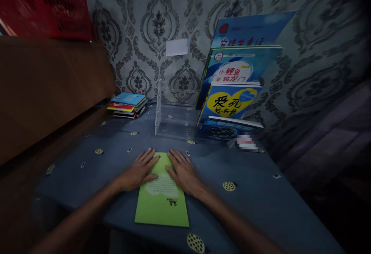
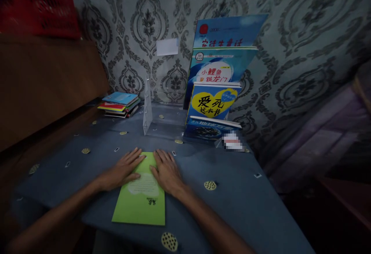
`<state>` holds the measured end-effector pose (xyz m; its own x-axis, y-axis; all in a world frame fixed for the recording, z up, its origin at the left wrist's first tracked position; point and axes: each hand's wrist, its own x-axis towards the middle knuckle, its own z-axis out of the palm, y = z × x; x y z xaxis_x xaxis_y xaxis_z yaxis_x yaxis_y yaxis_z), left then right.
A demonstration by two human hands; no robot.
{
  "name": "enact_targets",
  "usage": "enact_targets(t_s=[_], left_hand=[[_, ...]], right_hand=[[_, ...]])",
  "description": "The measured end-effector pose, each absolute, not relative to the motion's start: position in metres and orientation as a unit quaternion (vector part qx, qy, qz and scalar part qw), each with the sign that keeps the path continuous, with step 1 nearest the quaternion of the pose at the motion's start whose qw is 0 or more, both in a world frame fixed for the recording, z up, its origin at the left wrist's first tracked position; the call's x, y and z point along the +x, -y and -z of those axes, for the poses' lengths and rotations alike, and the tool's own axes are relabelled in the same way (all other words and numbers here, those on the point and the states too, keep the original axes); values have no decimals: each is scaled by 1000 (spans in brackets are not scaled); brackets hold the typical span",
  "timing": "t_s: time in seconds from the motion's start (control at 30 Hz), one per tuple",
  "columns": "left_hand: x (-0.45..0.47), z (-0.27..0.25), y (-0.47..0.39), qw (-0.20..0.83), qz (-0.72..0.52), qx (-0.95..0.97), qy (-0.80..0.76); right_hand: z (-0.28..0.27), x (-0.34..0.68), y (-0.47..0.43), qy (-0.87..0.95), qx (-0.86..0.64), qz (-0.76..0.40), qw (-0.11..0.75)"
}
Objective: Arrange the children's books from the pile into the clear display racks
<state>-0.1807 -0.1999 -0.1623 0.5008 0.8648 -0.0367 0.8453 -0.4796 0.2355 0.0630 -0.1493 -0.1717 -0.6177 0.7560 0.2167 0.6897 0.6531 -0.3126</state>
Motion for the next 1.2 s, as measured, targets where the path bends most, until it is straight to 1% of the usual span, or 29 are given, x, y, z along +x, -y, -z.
enact_targets(t_s=[0.17,0.33,0.47,0.67,0.87,1.03,1.2], left_hand=[[-181,161,168,110,-42,861,-494],[-173,158,160,109,-32,857,-503],[-161,159,160,87,-38,838,-537],[-138,164,166,49,-80,842,-531],[-137,173,166,52,-143,836,-527],[-142,176,166,54,-167,841,-512],[-142,180,165,38,-181,841,-508]], right_hand=[[178,68,150,892,-405,-89,179],[181,69,152,888,-414,-72,187],[182,69,153,891,-411,-69,183],[177,66,156,884,-428,-73,171],[166,69,164,884,-432,-104,145],[170,82,171,885,-421,-107,170],[171,92,183,885,-416,-121,169]])
